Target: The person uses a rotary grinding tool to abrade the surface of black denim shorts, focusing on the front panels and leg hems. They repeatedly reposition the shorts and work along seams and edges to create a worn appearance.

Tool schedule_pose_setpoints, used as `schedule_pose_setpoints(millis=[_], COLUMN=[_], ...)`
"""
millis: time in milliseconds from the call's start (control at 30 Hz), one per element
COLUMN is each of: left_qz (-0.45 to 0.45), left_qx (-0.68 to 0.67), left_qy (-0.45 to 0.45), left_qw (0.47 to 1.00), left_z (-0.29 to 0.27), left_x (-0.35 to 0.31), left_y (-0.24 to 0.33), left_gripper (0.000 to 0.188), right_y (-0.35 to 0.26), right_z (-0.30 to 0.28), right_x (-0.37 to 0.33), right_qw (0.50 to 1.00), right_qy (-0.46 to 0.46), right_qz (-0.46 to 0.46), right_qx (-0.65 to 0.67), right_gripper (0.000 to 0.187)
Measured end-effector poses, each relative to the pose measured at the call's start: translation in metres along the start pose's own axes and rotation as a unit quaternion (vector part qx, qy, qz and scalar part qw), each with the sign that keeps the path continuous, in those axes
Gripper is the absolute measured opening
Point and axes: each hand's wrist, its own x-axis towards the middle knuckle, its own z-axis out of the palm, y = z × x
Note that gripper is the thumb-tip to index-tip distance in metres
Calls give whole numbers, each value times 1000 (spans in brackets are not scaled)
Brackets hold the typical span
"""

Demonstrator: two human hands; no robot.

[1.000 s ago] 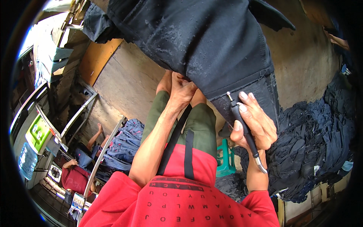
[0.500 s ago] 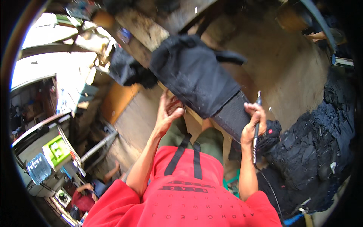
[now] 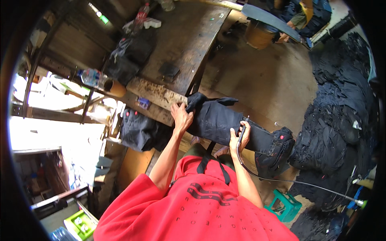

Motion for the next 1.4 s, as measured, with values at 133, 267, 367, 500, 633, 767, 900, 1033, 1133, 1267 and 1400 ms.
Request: schedule_pose_setpoints(millis=[133,267,367,500,633,767,900,1033,1133,1267,1400], left_qz=[-277,-275,-237,-151,-176,-251,-242,154,-228,-8,46], left_qx=[-558,-637,-411,-375,-486,-367,-319,-92,-60,-201,-99], left_qy=[-242,-405,-315,-296,-308,-599,-585,-560,-498,-308,-237], left_qw=[743,595,822,865,799,666,705,809,835,930,965], left_z=[-35,-25,25,105,188,257,326,330,255,104,14], left_x=[-23,3,34,-26,-199,-341,-369,-298,-247,-218,-231], left_y=[-2,19,71,166,261,308,272,143,62,-13,-74], left_gripper=[42,38,45,110,84,64,66,42,46,54,59], right_y=[15,47,67,101,149,170,170,165,150,110,65], right_z=[-17,-66,-121,-227,-356,-467,-500,-448,-362,-239,-160], right_x=[6,24,47,60,63,59,41,-8,-66,-160,-206], right_qw=[998,995,982,979,955,942,953,977,992,976,976], right_qy=[48,100,169,195,291,322,280,158,73,-40,-117], right_qz=[4,-9,38,24,56,-26,4,42,35,212,179], right_qx=[34,18,78,-48,-30,-88,-117,-136,-101,26,31], right_gripper=[63,64,65,56,60,60,60,55,55,56,52])
